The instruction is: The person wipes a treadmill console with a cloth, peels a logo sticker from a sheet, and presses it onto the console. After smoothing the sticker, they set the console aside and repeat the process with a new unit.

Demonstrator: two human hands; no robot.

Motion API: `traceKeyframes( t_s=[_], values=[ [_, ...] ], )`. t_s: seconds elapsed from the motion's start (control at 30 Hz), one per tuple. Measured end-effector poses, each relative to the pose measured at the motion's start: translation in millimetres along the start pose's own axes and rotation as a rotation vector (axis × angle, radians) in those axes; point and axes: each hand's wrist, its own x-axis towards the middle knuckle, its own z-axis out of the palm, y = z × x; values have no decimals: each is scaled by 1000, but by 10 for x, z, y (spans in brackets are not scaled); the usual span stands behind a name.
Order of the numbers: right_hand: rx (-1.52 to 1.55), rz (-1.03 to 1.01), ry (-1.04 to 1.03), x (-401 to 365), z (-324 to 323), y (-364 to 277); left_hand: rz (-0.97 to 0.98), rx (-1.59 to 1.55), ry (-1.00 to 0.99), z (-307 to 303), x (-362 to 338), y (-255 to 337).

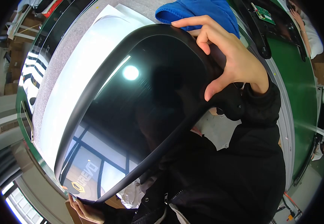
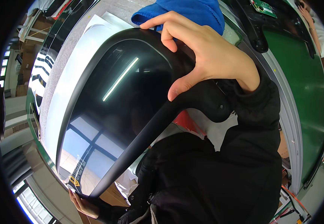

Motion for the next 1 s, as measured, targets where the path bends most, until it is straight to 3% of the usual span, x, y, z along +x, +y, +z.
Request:
traceKeyframes(
  t_s=[0.1, 0.17, 0.23, 0.3, 0.37, 0.5, 0.67, 1.0],
  values=[
    [29, -78, 70, -20, 51, 33, -17, -47, 43, 169, -77, 122],
    [40, -95, 84, 2, 53, 14, 73, -58, 44, 220, -93, 122],
    [80, -47, 72, -4, 53, -14, -107, -258, 94, 349, -130, 307],
    [178, 11, 114, -40, 96, 27, -42, -188, -13, 312, -149, 301],
    [131, 30, 102, -63, 85, 55, -83, -70, -28, 293, -153, 379],
    [163, 60, 68, -39, 125, 19, -102, -145, 19, 238, -137, 398],
    [171, 59, -14, -116, 42, 68, 75, 52, -24, 82, -96, 258],
    [102, 254, -70, -113, -78, -158, 121, 83, -112, -5, -16, 271]
  ],
)
